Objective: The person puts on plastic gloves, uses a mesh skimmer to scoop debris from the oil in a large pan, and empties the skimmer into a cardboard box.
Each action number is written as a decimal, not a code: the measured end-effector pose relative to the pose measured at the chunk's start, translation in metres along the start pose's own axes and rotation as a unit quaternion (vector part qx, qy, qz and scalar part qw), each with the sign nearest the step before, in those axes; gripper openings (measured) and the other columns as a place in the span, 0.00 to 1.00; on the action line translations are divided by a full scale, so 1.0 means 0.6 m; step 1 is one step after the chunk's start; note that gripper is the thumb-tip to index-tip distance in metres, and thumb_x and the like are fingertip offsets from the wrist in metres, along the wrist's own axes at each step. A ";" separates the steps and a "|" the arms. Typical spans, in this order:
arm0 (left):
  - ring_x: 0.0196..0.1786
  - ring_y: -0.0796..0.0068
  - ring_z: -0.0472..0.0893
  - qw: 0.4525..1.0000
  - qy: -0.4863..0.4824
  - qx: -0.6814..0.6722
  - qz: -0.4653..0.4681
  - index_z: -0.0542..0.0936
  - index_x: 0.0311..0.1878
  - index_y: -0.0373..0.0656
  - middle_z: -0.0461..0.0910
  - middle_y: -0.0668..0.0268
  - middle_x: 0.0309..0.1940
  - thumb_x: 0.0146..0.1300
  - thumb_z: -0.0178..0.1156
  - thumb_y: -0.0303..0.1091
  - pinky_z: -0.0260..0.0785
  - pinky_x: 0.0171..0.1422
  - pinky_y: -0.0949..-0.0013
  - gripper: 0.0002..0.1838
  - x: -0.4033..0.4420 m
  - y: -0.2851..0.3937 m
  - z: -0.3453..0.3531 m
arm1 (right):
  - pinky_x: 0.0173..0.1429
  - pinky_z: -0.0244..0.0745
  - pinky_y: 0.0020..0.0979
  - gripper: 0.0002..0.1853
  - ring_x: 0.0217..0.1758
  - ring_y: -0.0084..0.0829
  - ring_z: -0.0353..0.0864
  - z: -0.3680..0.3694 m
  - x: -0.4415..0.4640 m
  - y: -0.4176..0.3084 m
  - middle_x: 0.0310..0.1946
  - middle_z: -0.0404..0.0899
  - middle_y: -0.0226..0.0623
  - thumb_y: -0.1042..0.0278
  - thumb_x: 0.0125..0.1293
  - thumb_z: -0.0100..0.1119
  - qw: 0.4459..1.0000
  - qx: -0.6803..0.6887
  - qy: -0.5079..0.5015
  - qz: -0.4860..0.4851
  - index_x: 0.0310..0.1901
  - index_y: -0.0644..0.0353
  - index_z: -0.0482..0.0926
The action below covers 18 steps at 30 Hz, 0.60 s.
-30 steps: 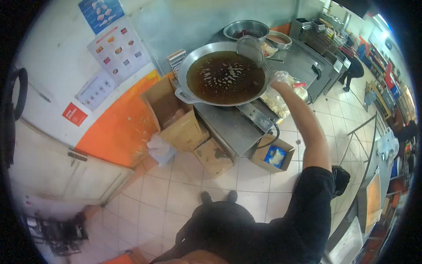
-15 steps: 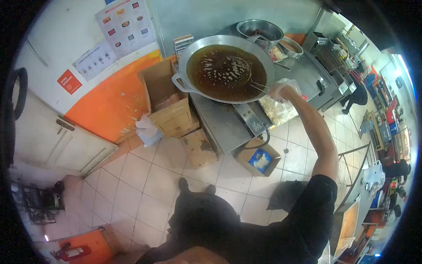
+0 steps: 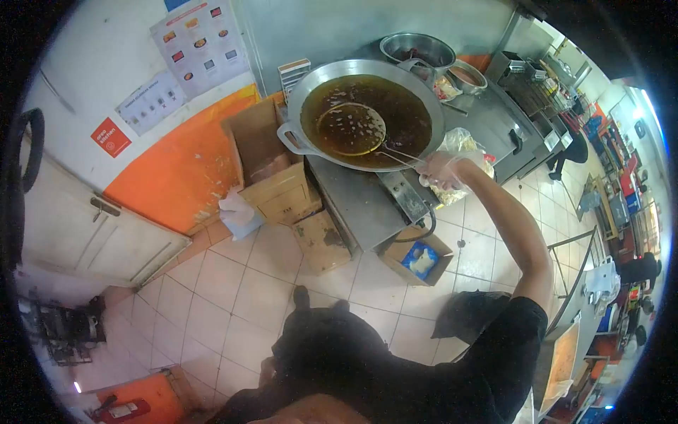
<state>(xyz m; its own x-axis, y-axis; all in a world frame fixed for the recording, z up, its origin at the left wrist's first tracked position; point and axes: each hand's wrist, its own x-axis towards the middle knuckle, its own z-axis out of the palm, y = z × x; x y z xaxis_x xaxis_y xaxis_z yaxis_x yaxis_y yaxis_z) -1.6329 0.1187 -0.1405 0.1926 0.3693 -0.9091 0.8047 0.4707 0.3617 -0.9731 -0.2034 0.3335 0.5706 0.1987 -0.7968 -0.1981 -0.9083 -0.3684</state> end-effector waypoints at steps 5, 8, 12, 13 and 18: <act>0.43 0.58 0.81 1.000 -0.010 -0.012 0.007 0.72 0.54 0.40 0.79 0.55 0.41 0.66 0.51 0.39 0.74 0.46 0.47 0.17 0.033 0.064 -0.001 | 0.12 0.47 0.19 0.14 0.10 0.14 0.57 0.033 -0.027 -0.002 0.13 0.61 0.19 0.55 0.67 0.50 0.993 0.120 -0.017 0.011 0.27 0.54 0.69; 0.44 0.57 0.80 0.998 -0.031 0.055 0.014 0.71 0.55 0.40 0.79 0.54 0.41 0.66 0.51 0.39 0.73 0.46 0.46 0.18 0.033 0.121 -0.022 | 0.12 0.46 0.19 0.14 0.10 0.13 0.56 0.047 -0.036 -0.001 0.13 0.61 0.19 0.55 0.68 0.50 0.986 0.163 -0.018 -0.002 0.28 0.54 0.70; 0.42 0.57 0.80 1.000 -0.011 0.023 0.012 0.70 0.55 0.41 0.80 0.53 0.41 0.67 0.50 0.39 0.73 0.44 0.47 0.18 0.007 0.190 -0.027 | 0.12 0.46 0.19 0.15 0.11 0.13 0.56 0.078 -0.060 -0.013 0.14 0.62 0.19 0.54 0.69 0.50 0.979 0.202 0.016 -0.015 0.28 0.55 0.71; 0.41 0.57 0.80 1.000 -0.017 0.021 0.010 0.70 0.56 0.41 0.80 0.53 0.40 0.67 0.50 0.40 0.73 0.44 0.48 0.18 0.022 0.192 -0.035 | 0.13 0.46 0.19 0.15 0.11 0.13 0.56 0.078 -0.051 -0.001 0.14 0.62 0.19 0.54 0.69 0.50 0.974 0.222 -0.011 -0.038 0.29 0.55 0.71; 0.37 0.60 0.80 0.993 -0.057 0.094 0.045 0.70 0.55 0.41 0.81 0.55 0.38 0.66 0.51 0.42 0.73 0.40 0.53 0.19 0.088 0.215 -0.072 | 0.12 0.48 0.18 0.14 0.11 0.13 0.58 0.108 -0.060 -0.004 0.14 0.61 0.19 0.60 0.70 0.47 0.962 0.265 0.008 -0.073 0.30 0.59 0.72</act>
<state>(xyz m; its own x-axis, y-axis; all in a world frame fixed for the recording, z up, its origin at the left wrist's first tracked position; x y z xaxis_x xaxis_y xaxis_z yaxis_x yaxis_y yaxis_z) -1.5431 0.2335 -0.1328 0.3220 0.3050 -0.8963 0.8702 0.2776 0.4071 -1.0446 -0.1845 0.3321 0.6340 0.3003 -0.7127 -0.4908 -0.5559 -0.6708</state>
